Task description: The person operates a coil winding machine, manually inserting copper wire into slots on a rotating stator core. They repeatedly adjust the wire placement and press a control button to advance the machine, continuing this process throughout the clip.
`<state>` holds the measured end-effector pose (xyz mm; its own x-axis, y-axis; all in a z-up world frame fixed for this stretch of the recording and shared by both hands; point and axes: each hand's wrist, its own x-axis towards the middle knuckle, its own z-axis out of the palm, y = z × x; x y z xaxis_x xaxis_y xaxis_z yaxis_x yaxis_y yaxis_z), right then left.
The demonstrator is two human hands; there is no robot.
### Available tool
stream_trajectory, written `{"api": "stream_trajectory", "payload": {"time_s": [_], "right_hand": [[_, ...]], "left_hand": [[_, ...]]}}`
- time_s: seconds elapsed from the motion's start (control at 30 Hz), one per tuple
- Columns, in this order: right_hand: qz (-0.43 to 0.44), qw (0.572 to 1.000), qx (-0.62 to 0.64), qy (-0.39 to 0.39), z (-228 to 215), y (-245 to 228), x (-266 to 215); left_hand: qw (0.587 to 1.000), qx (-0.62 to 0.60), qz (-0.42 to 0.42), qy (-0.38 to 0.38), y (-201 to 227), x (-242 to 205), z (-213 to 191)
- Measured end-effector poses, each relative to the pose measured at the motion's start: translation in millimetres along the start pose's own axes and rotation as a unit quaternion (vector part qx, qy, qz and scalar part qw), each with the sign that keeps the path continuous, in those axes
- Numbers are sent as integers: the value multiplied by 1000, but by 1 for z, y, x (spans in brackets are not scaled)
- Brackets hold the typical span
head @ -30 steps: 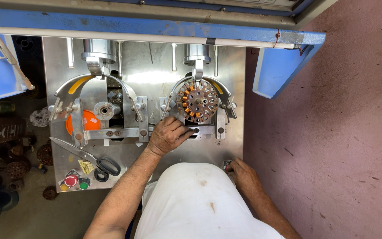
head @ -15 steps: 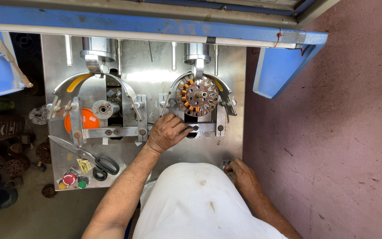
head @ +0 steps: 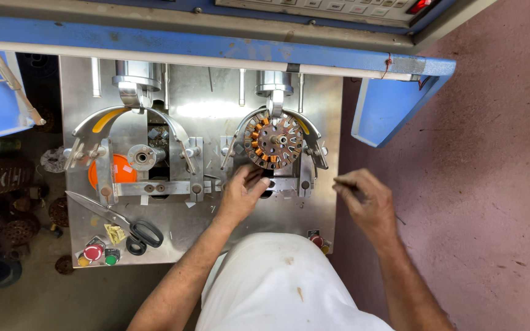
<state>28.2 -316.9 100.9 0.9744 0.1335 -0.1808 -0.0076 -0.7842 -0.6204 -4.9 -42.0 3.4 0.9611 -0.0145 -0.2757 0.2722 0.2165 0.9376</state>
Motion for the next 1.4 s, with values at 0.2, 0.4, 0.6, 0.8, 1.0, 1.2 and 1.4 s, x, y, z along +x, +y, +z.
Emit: {"api": "stream_trajectory", "payload": {"time_s": [0.2,0.4,0.6,0.8,1.0,1.2,1.4], "right_hand": [[-267,960,-80,7,-9,-101,114],[-345,923,-93,-145,23,-145,192],[-320,918,-109,-208,45,-152,202],[-334,920,-110,-170,43,-142,195],[-311,933,-132,-123,39,-127,189],[-323,932,-129,-98,41,-121,183],[-317,935,-130,-98,44,-118,183]], "left_hand": [[984,-171,-42,-15,16,21,0],[952,-292,-82,40,15,47,8],[933,-345,-98,25,8,55,6],[940,-325,-96,33,9,53,6],[941,-314,-119,32,9,55,5],[942,-318,-103,34,8,58,6],[951,-289,-105,38,8,57,8]]}}
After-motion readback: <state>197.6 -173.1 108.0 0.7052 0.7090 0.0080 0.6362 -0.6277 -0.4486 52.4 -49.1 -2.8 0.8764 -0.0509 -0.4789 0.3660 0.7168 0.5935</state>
